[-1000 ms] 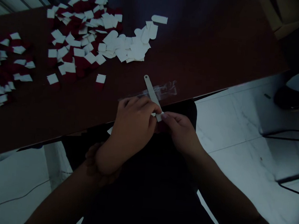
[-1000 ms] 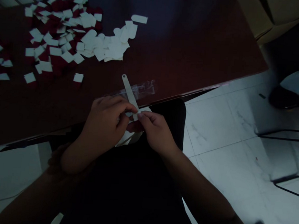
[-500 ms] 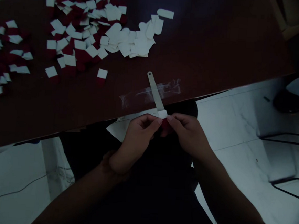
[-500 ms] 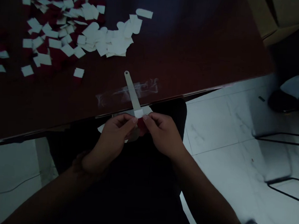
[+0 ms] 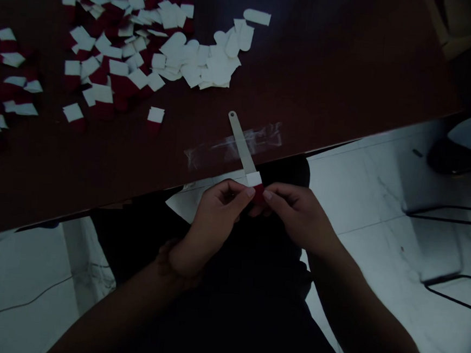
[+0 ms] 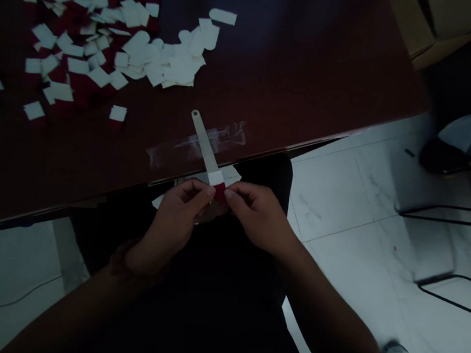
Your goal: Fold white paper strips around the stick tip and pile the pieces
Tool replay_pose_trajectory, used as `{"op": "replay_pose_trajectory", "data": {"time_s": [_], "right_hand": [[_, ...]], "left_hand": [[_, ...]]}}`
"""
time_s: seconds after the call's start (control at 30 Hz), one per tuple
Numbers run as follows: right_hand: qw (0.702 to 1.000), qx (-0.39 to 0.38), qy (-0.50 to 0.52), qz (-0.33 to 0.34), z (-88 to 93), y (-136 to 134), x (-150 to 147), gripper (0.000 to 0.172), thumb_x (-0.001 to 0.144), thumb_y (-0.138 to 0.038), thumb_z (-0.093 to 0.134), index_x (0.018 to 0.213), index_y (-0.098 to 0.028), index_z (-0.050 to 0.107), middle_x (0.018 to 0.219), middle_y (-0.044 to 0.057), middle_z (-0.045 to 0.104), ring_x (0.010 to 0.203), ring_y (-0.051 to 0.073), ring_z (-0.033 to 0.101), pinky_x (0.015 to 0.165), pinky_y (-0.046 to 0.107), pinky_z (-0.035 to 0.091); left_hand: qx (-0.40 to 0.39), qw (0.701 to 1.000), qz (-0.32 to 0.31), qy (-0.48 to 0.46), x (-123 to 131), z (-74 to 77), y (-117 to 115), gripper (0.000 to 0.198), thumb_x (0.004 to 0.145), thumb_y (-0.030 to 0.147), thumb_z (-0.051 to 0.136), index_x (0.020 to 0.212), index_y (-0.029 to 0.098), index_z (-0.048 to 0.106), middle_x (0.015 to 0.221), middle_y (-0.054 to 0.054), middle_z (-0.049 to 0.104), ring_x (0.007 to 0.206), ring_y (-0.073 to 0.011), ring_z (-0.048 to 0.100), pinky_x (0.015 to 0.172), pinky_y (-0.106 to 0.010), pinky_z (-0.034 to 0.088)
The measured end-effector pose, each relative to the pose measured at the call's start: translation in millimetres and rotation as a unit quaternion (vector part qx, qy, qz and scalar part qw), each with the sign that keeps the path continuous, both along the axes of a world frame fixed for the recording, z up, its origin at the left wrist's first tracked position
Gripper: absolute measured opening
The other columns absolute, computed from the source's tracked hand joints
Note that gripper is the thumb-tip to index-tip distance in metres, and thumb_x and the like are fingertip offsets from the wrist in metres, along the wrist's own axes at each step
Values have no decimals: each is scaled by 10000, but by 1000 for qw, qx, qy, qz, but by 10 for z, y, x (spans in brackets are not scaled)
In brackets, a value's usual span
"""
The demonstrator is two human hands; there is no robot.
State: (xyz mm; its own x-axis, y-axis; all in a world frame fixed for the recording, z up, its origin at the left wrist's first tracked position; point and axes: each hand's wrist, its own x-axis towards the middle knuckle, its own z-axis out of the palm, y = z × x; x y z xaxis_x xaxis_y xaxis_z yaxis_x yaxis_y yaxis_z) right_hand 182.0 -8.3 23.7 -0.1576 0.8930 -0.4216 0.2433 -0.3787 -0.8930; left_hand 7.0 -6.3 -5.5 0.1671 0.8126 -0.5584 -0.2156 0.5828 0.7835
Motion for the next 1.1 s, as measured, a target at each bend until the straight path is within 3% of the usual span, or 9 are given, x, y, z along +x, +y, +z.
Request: {"op": "replay_pose_trajectory", "data": {"time_s": [0.17, 0.3, 0.53, 0.77, 0.9, 1.1], "right_hand": [[999, 19, 10, -31, -28, 9, -16, 177, 981, -361, 683, 917, -217, 765, 832, 18, 763, 772, 159, 711, 707, 271, 548], [999, 3, 35, -9, -54, 26, -21, 250, 1028, -340, 600, 913, -205, 776, 828, 30, 761, 789, 168, 716, 731, 282, 558], [999, 24, 4, -38, -82, 54, -9, 334, 1032, -435, 594, 824, -204, 719, 773, 16, 697, 711, 152, 637, 665, 277, 510], [998, 3, 45, -39, -108, 28, -37, 315, 1024, -436, 607, 849, -209, 737, 767, 26, 725, 704, 156, 655, 652, 279, 517], [994, -28, 99, -42, -105, 20, -33, 300, 1033, -387, 574, 906, -203, 774, 759, 35, 748, 722, 166, 704, 649, 276, 541], [994, -30, 96, -38, -73, 11, -71, 181, 964, -229, 622, 910, -208, 793, 807, 29, 783, 735, 153, 716, 646, 255, 560]], "left_hand": [[-6, 999, -26, -45, 3, 15, 20, 286, 883, 469, 769, 878, 187, 724, 643, 30, 548, 529, -79, 404, 488, -219, 272], [-20, 999, -21, -34, 35, -15, 27, 267, 820, 412, 844, 901, 195, 711, 698, 23, 613, 550, -74, 448, 500, -202, 301], [-15, 999, 20, -43, 12, -5, -2, 398, 934, 534, 684, 771, 171, 693, 645, 13, 518, 563, -90, 418, 479, -201, 264], [1, 1000, -12, -27, -33, -13, 7, 210, 908, 378, 730, 988, 198, 803, 602, 45, 457, 554, -88, 374, 512, -218, 295], [-7, 996, -29, -82, -24, -28, 23, 219, 919, 356, 711, 1039, 196, 801, 607, 46, 452, 564, -88, 389, 512, -213, 287], [-9, 994, -62, -92, -5, -43, 53, 214, 907, 401, 767, 983, 200, 770, 642, 31, 583, 542, -73, 447, 524, -211, 334]]}}
